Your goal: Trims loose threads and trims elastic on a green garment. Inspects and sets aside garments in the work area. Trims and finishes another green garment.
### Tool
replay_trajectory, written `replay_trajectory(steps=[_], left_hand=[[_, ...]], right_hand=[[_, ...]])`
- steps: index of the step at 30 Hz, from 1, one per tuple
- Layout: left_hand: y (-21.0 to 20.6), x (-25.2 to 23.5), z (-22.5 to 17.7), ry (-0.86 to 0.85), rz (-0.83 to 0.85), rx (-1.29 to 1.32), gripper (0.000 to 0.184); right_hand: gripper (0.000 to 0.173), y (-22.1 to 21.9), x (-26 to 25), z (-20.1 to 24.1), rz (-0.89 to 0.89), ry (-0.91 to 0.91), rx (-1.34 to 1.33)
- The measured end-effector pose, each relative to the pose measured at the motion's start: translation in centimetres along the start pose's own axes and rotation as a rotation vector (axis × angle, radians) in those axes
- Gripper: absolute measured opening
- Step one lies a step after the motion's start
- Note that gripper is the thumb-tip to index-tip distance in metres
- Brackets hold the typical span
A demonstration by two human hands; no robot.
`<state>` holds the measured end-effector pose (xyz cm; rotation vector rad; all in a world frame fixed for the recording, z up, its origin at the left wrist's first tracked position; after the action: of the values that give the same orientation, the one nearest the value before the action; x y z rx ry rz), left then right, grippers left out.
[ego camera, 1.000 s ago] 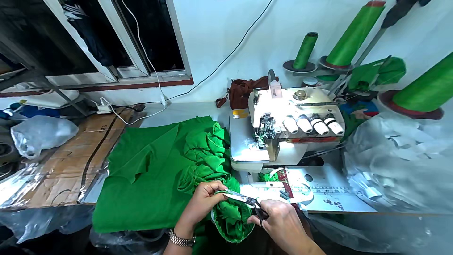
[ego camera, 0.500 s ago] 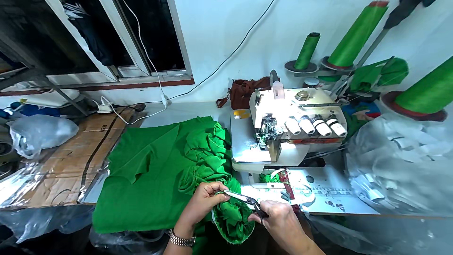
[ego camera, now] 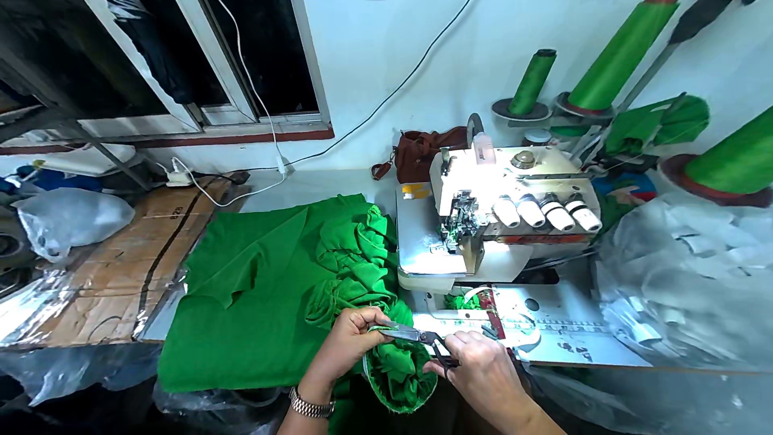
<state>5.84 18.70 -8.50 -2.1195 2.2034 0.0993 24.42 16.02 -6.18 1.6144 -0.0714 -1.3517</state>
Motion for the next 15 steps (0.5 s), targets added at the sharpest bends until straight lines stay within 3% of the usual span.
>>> replay_trajectory(steps=[9, 15], left_hand=[[0.02, -0.03, 0.3, 0.009, 0.092, 0.036, 0.012], [0.18, -0.09, 0.42, 0.028, 0.058, 0.024, 0.011]], right_hand=[[0.055, 0.09, 0.19, -0.73, -0.013, 0.016, 0.038], [0.055, 0.24, 0.0, -0.45, -0.003, 0.031, 0.042]])
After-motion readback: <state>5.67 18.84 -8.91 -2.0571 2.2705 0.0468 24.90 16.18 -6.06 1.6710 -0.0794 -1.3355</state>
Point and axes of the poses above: each hand's wrist, its own x-axis away from the middle knuckle, its own y-axis out of the back of the hand, z = x × y, the point moved 10 cm from there along -x, towards the middle knuckle, and after that the axes turned 10 degrees about -z, right-handed, at the moved point
